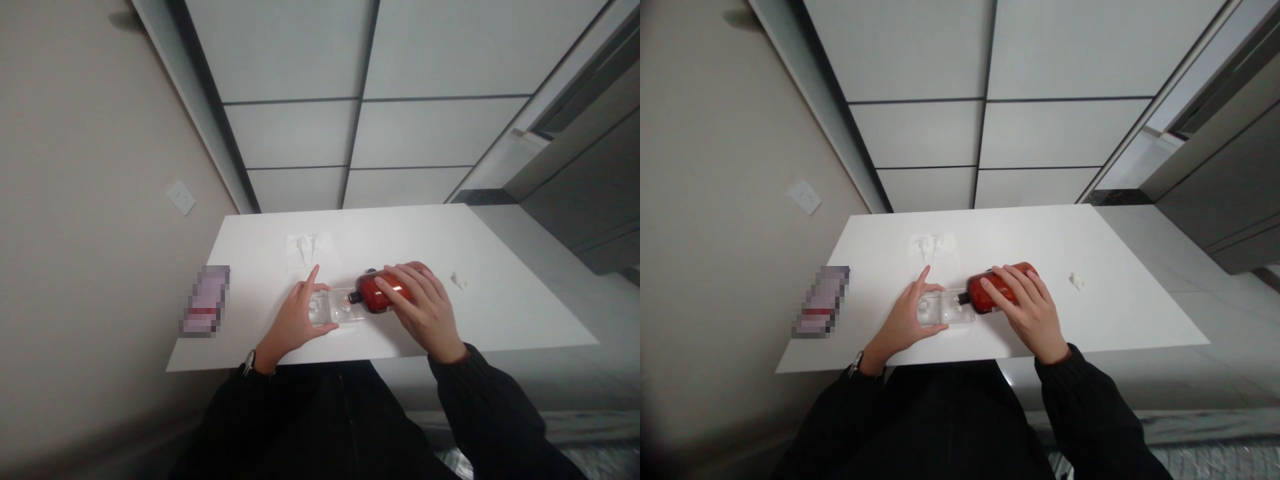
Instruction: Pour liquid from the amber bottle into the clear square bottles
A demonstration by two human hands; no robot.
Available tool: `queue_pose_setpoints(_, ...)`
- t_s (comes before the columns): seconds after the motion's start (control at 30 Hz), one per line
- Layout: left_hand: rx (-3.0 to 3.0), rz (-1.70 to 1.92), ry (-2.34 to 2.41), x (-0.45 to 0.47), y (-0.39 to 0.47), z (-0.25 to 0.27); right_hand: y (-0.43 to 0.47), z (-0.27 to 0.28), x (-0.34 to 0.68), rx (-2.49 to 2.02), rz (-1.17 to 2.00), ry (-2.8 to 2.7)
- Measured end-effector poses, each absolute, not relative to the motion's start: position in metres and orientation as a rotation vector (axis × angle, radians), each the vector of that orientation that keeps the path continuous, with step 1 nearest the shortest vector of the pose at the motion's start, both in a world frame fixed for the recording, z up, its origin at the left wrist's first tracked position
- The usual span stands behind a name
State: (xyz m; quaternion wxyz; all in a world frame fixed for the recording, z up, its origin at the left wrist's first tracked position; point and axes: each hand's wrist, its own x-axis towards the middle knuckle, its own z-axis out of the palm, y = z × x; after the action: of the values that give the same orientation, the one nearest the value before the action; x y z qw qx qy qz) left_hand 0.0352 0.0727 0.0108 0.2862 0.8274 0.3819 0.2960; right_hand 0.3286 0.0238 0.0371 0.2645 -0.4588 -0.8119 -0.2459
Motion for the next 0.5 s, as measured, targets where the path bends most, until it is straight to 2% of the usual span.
queue_pose_setpoints(0.5,2.204,0.805,1.002,0.0343,0.0730,0.0097,0.0254,0.0385,0.3306,-1.232,-0.654,-2.213)
